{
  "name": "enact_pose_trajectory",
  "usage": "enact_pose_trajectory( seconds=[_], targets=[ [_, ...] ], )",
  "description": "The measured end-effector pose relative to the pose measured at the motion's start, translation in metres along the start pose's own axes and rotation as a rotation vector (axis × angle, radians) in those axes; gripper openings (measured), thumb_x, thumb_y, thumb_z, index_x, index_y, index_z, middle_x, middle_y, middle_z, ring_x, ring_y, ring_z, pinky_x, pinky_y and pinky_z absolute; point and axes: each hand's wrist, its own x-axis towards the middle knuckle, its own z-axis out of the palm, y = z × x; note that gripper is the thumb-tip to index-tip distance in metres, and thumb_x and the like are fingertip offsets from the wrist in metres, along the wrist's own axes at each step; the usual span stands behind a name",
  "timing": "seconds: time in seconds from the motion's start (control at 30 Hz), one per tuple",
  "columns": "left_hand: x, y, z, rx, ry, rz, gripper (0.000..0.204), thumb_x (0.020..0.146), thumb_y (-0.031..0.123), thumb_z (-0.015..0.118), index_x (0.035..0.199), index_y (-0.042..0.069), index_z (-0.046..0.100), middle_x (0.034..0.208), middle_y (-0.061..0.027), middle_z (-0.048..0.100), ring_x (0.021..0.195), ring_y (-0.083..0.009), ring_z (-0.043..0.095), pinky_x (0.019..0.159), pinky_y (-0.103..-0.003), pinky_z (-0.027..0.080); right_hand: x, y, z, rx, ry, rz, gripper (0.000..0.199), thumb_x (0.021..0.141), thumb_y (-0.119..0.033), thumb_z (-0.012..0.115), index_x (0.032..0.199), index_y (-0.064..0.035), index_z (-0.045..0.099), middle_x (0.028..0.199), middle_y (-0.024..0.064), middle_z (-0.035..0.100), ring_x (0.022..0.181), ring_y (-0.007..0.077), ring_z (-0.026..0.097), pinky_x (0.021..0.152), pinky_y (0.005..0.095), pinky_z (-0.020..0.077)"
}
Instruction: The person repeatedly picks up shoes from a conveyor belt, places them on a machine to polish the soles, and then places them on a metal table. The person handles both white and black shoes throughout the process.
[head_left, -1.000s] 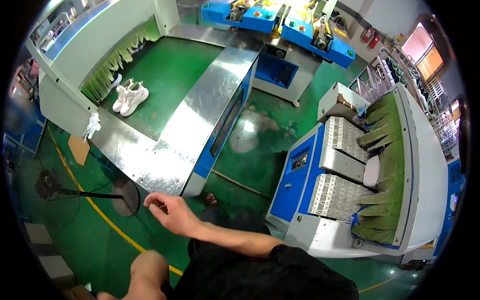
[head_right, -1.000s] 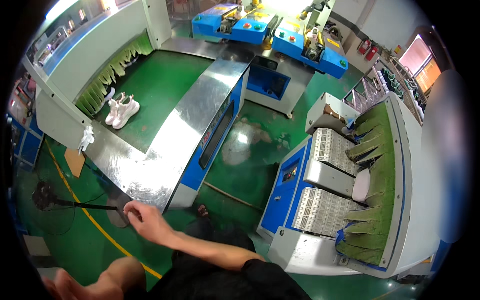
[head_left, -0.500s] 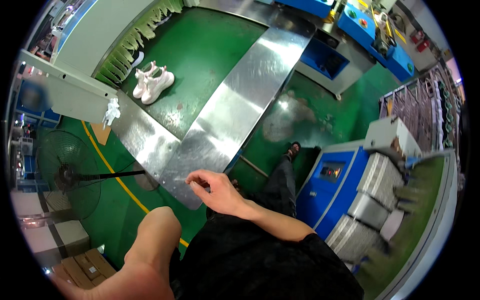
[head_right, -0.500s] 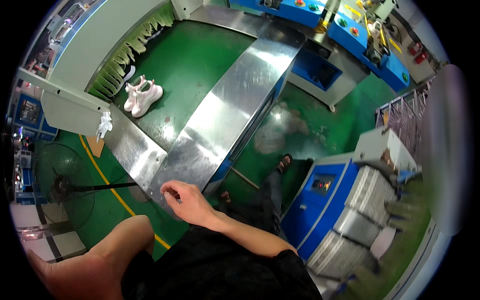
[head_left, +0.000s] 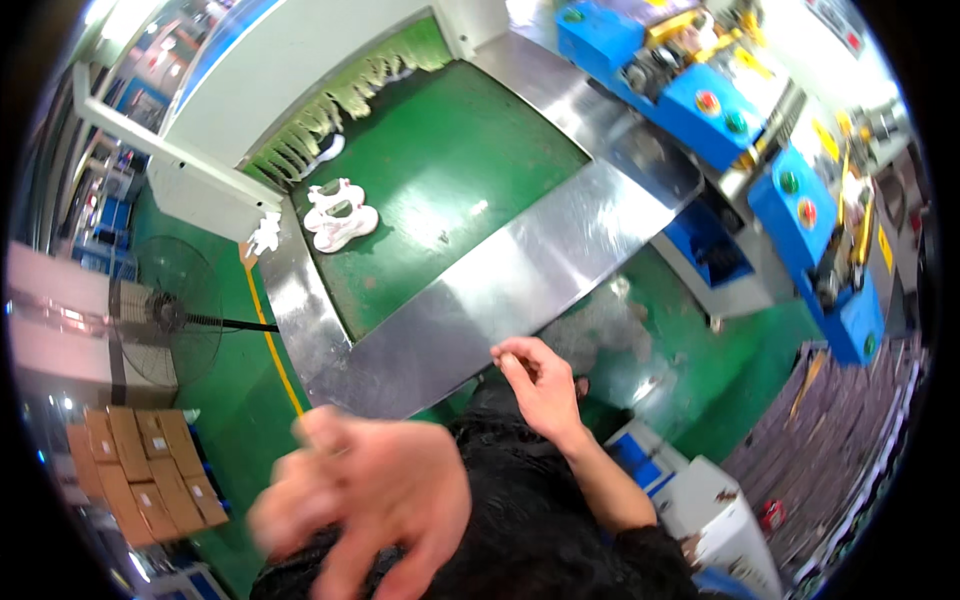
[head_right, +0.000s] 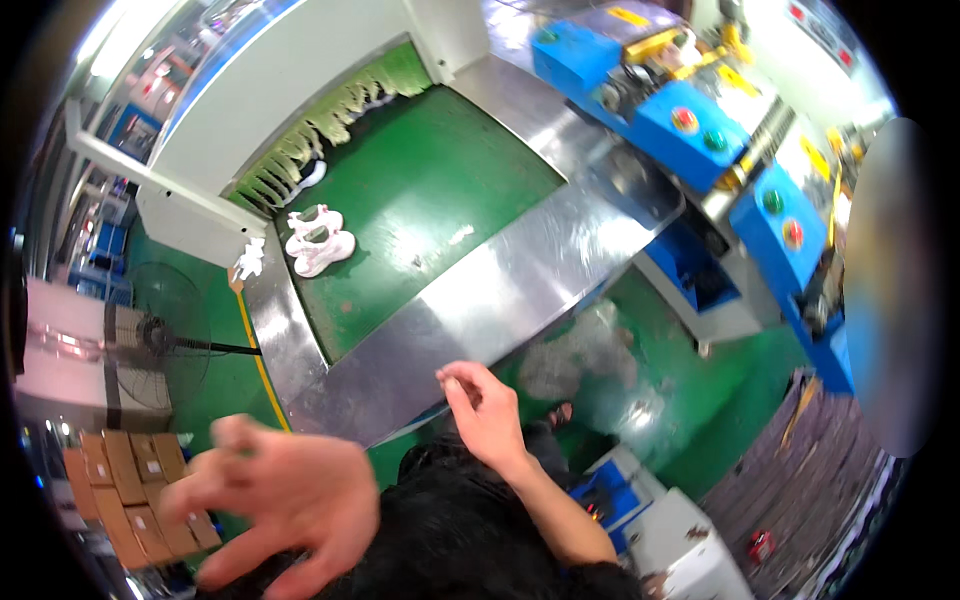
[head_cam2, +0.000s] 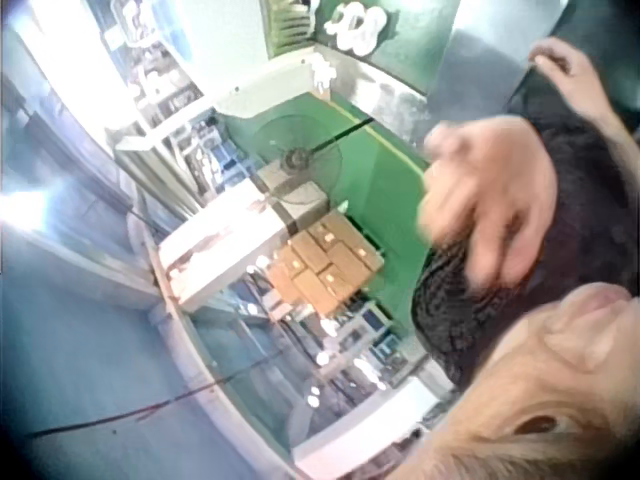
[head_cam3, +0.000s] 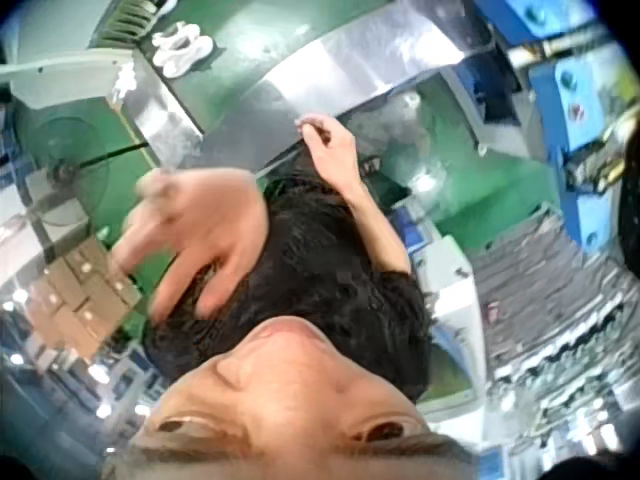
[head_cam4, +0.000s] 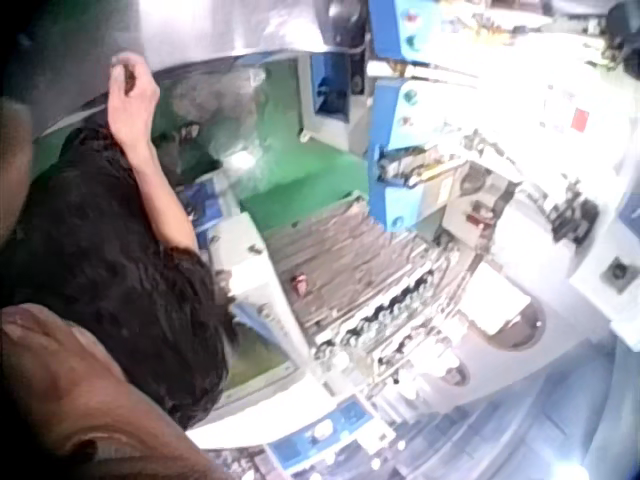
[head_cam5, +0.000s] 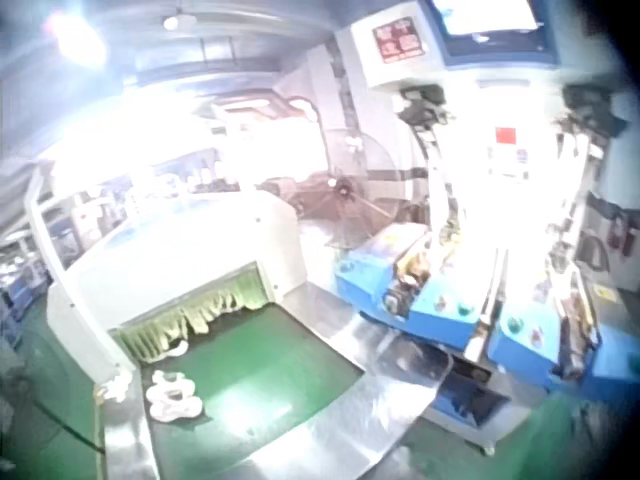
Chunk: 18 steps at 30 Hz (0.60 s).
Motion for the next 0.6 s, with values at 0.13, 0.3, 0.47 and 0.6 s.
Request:
enact_pose_trajectory(
  seconds=[0.13,0.3,0.47,0.6],
  targets=[
    [-0.095,-0.031,-0.098,0.434,-0.722,-0.431,0.037,0.093,0.029,0.061,0.122,0.007,0.063,0.125,-0.0204,0.055,0.104,-0.0301,0.055,0.089,-0.044,0.039,0.012,0.029,-0.033,0.126,0.01,0.11,0.013,0.1,-0.005,0.06,0.109,0.0025,0.066,0.101,0.006,0.073,0.092,0.0091,0.066,0.083,0.0244,0.0525],
    [-0.203,-0.089,-0.202,1.129,-0.828,-0.955,0.039,0.094,0.023,0.064,0.127,0.003,0.062,0.131,-0.0169,0.057,0.121,-0.0334,0.055,0.103,-0.046,0.038,0.045,0.019,-0.065,-0.033,-0.141,0.318,0.015,0.101,-0.005,0.059,0.113,0.0031,0.064,0.104,0.0058,0.071,0.094,0.0108,0.066,0.088,0.0248,0.0521],
    [-0.272,-0.156,-0.329,1.455,-0.599,-1.074,0.048,0.101,0.029,0.056,0.137,-0.002,0.05,0.134,-0.022,0.054,0.125,-0.0398,0.05,0.104,-0.05,0.037,0.117,-0.007,-0.086,-0.363,-0.135,0.407,0.021,0.099,-0.007,0.064,0.118,0.0037,0.063,0.111,0.0093,0.071,0.104,0.0135,0.066,0.09,0.0264,0.0529],
    [-0.3,-0.167,-0.375,1.728,-0.597,-0.944,0.058,0.1,0.029,0.056,0.146,-0.003,0.039,0.151,-0.027,0.041,0.14,-0.0441,0.038,0.114,-0.053,0.03,0.203,-0.057,-0.076,-0.545,-0.377,0.42,0.031,0.096,-0.009,0.068,0.123,0.0045,0.06,0.123,0.0141,0.066,0.113,0.0185,0.064,0.094,0.0325,0.0546]
  ],
)
